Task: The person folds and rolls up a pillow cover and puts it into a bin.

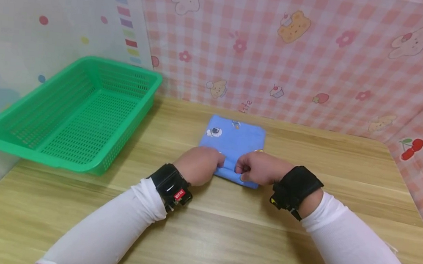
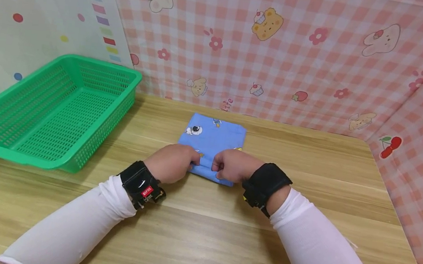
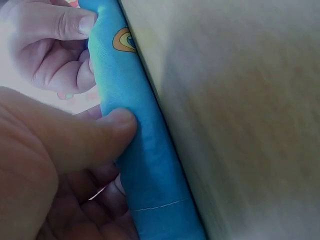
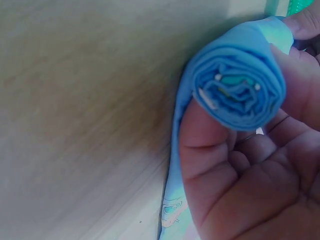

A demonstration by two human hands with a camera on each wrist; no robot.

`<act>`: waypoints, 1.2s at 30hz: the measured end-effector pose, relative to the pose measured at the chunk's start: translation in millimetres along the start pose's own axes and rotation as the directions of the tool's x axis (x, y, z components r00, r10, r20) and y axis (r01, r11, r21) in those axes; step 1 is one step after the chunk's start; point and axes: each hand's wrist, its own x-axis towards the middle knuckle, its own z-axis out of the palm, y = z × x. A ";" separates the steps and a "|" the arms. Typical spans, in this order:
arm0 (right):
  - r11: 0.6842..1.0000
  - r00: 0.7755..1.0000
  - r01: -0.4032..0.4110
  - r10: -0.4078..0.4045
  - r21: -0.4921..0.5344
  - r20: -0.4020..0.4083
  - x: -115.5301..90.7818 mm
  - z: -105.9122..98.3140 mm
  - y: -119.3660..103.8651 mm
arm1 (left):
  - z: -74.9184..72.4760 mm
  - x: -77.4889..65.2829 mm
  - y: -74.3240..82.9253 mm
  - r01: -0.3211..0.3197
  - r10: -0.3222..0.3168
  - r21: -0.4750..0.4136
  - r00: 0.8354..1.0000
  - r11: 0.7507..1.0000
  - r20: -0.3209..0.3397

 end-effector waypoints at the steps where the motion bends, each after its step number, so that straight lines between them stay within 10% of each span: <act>1: 1.000 1.000 -0.005 0.005 0.003 0.001 0.2 -0.2 0.1 | 0.3 0.2 -0.2 -0.001 0.001 -0.002 1.000 1.000 -0.001; 36: 0.993 0.996 -0.085 0.083 0.083 0.022 4.0 -3.9 0.8 | 2.0 -0.7 -0.3 0.009 -0.011 -0.060 1.000 0.998 -0.021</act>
